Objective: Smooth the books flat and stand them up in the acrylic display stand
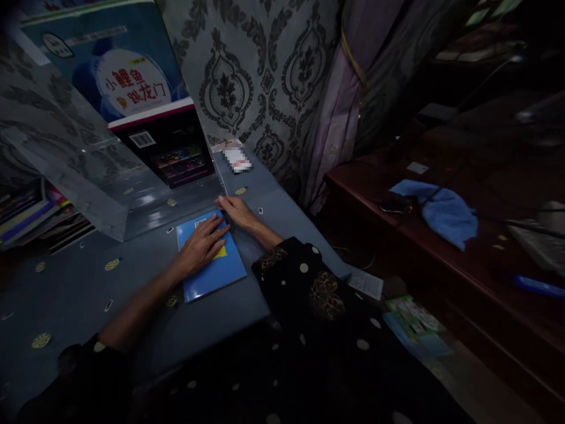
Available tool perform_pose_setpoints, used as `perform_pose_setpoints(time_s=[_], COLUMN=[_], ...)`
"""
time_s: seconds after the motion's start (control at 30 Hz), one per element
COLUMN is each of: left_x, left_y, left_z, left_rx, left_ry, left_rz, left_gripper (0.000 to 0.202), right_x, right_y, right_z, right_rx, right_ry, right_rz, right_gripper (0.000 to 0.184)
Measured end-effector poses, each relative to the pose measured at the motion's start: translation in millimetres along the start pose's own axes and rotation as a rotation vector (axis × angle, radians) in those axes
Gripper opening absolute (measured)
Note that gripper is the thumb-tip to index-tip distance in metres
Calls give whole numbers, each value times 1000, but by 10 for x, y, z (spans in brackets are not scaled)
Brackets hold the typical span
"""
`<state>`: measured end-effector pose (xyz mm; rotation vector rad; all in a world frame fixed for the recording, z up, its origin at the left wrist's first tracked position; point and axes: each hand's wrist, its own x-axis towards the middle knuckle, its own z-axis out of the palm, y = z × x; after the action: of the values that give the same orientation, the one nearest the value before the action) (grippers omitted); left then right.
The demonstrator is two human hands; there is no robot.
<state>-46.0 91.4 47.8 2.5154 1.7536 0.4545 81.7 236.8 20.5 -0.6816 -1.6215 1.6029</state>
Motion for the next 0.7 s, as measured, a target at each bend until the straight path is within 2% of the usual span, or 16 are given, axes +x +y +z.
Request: perform_pose_setpoints(time_s=[0.7], left_x=[-466], left_y=[639], left_z=[-122], left_rx=[-76], left_ry=[-189], left_rz=[161], left_gripper=[45], right_x=[-10], right_y=[-9], right_z=[7], right_rx=[-45], right_ry=[4], right_rz=[-8], right_gripper=[47])
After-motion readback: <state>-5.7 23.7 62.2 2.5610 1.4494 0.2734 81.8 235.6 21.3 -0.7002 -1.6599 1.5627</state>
